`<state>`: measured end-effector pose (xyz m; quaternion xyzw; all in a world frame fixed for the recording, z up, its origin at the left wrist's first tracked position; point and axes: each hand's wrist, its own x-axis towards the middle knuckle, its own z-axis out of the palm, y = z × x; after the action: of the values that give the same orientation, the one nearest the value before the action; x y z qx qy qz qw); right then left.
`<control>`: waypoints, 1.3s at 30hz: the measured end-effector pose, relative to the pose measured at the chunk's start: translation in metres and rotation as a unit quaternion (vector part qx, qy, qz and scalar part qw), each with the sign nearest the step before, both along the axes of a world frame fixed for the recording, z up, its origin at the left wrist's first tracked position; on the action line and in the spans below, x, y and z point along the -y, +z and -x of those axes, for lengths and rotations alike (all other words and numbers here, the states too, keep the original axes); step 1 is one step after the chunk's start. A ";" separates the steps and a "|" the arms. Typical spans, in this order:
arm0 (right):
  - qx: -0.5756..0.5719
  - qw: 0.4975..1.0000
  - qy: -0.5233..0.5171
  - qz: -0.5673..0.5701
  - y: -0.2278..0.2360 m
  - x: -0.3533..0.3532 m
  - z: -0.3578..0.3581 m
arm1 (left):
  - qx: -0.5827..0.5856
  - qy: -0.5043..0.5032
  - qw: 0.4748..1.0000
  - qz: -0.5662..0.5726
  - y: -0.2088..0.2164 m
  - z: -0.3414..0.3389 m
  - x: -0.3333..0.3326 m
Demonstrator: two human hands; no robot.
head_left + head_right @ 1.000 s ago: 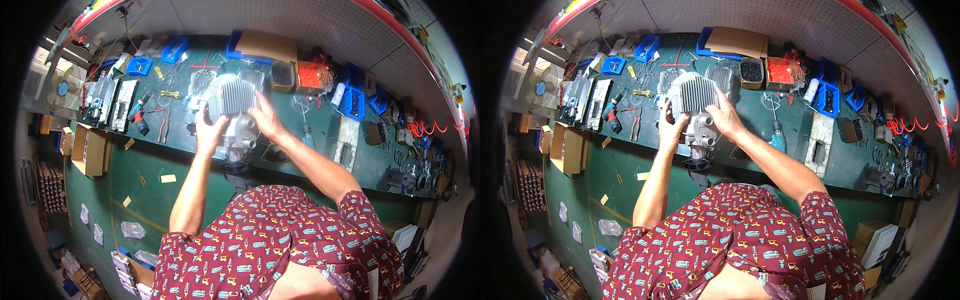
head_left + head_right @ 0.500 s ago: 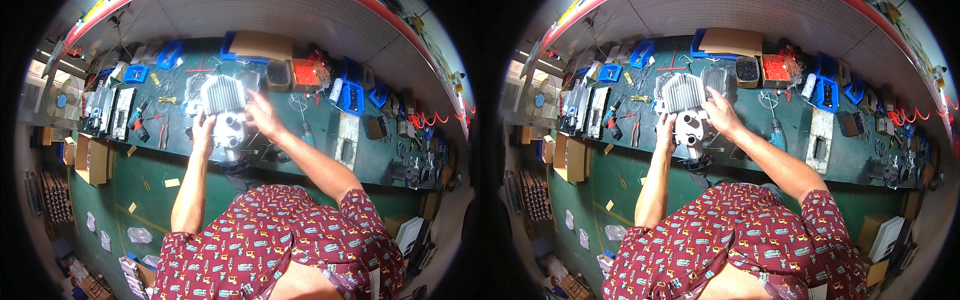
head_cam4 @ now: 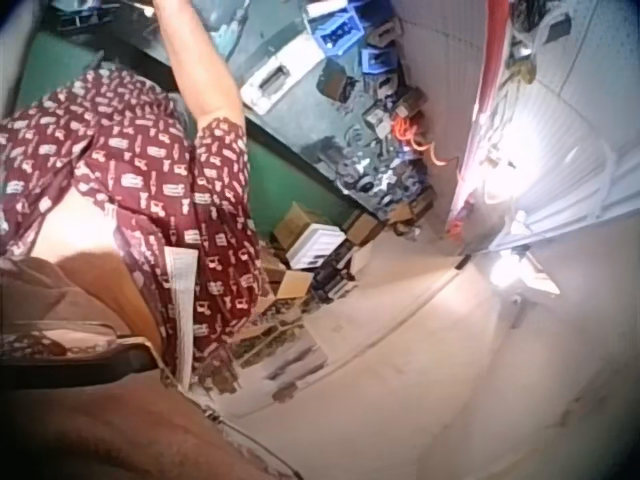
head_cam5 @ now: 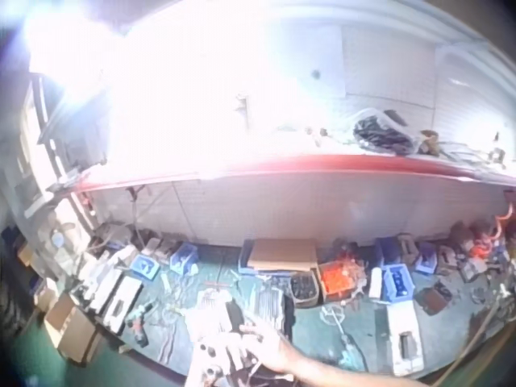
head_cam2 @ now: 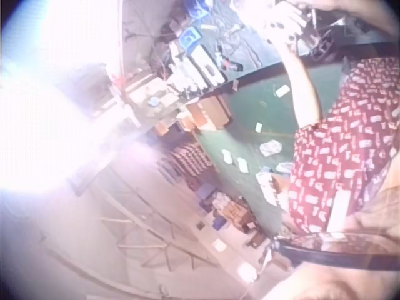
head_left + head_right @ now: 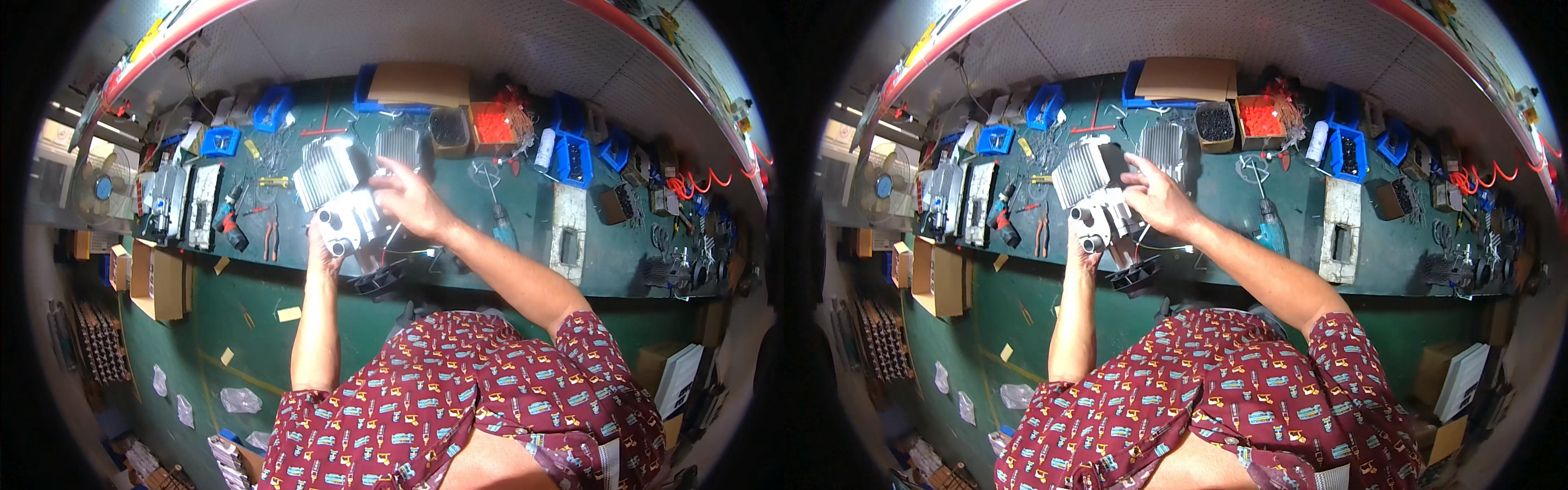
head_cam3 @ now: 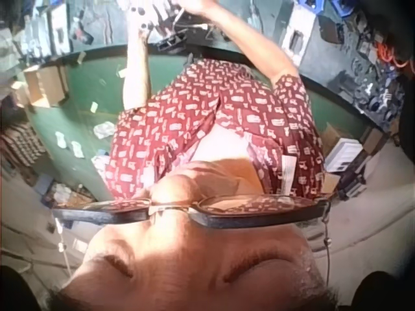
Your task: The person assembles metal parts on a workbench, using a power drill to fasten components and pliers to adjust wires. They handle multiple metal pieces, placing them into a box and continuing to assemble them on the table.
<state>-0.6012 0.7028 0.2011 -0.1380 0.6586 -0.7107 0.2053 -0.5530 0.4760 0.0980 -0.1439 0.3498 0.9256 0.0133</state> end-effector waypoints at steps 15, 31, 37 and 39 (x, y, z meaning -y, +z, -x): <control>0.313 0.885 -0.344 -0.036 -0.112 -0.226 -0.143 | 0.019 0.117 0.690 0.714 0.015 0.137 0.134; 0.336 0.834 -0.437 -0.024 -0.127 -0.252 -0.209 | 0.205 0.045 0.509 0.835 0.000 0.168 0.091; 0.305 0.844 -0.442 -0.018 -0.128 -0.252 -0.199 | 0.239 -0.056 0.441 0.863 0.003 0.182 0.073; 0.351 0.849 -0.391 -0.049 -0.079 -0.238 -0.183 | 0.182 -0.026 0.369 0.911 -0.021 0.174 0.151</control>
<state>-0.4183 0.9403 0.1217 0.3998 0.5761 -0.7000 0.1347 -0.7271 0.3255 0.0769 -0.2250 0.9736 -0.0042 -0.0386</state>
